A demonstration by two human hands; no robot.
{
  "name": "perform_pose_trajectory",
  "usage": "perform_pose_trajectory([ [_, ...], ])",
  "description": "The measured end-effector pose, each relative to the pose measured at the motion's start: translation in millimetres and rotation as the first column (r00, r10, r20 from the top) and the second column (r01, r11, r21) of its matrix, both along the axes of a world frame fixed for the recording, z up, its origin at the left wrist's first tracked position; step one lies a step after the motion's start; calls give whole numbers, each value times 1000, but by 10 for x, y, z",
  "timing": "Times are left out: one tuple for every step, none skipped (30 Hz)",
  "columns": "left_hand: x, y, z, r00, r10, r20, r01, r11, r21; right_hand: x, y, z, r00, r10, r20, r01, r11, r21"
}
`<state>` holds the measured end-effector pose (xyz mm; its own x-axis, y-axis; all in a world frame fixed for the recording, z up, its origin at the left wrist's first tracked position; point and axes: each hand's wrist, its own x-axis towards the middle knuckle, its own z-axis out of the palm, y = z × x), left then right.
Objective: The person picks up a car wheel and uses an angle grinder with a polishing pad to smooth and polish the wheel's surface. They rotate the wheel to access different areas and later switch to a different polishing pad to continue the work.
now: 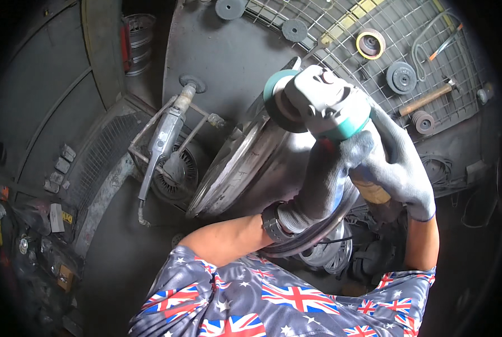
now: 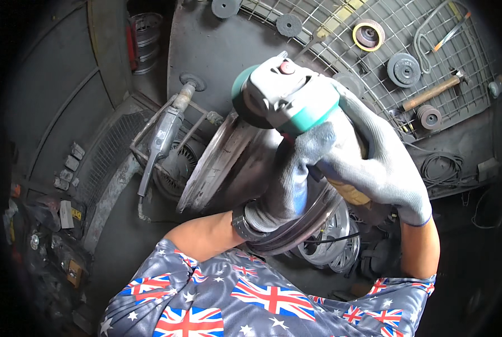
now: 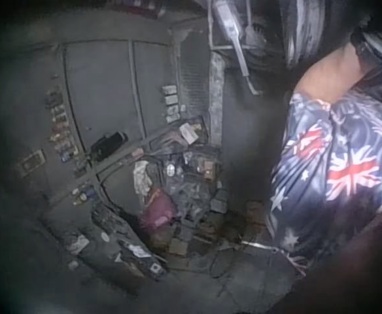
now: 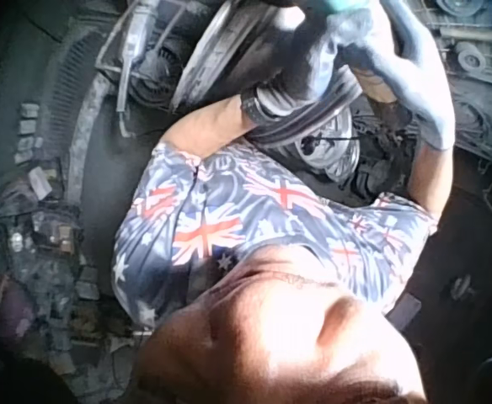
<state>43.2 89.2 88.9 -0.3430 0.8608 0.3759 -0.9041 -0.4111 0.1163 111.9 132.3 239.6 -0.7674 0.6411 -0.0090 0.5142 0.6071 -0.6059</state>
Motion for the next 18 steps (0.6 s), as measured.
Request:
perform_pose_trajectory([
  [-3,-15,7,999,41,-17,-41,999,8,-4,-30,-10,1000,-4,-13,4,1000,-23],
  [-2,-48,-16,998,32,-47,-33,999,-16,-3,-63,-23,1000,-10,-26,9,999,-46],
  [-1,-86,-42,997,21,-76,-24,999,-42,6,-83,-52,1000,-18,6,18,1000,-10],
  [8,-133,-76,994,7,-105,-14,997,-70,39,-70,-75,998,45,53,-48,997,56],
  [31,-103,-97,996,20,-81,-25,998,-52,22,-78,-79,1000,6,20,-6,1000,4],
  [69,-34,-133,998,34,-58,-36,999,-35,-23,-92,-65,1000,-16,-14,15,999,-51],
  [71,29,-152,998,40,-41,-39,999,26,-69,-112,-39,998,-43,-45,38,994,-106],
  [70,74,-170,999,42,-24,-40,996,85,-71,-116,-32,999,-43,-30,40,995,-88],
  [48,86,-193,997,35,-70,-29,996,80,-73,-117,-27,999,-42,-15,41,997,-70],
  [10,91,-195,993,27,-115,-18,997,78,-80,-109,-19,999,-41,1,41,998,-48],
  [-41,-43,-47,987,88,-134,-91,996,-11,-48,-128,-47,999,-43,-14,42,997,-65],
  [-25,-113,-30,997,-2,-72,1,1000,-14,-20,-113,-68,1000,-19,6,19,1000,-18],
  [-18,-130,-46,996,19,-92,-18,1000,6,24,-120,-90,1000,0,26,0,1000,28],
  [9,-118,-54,996,30,-81,-28,999,22,28,-149,-88,1000,-4,30,3,999,38],
  [25,-90,-61,997,43,-71,-40,998,40,35,-154,-80,999,-40,-9,39,999,-20],
  [29,-1,-98,996,49,-68,-47,998,40,2,-116,-68,997,-59,-50,55,995,-84],
  [27,61,-123,997,50,-64,-48,998,36,-24,-90,-9,998,-43,35,44,999,-18],
  [22,72,-153,995,43,-92,-39,998,39,-43,-94,-24,999,-31,11,31,999,-40],
])
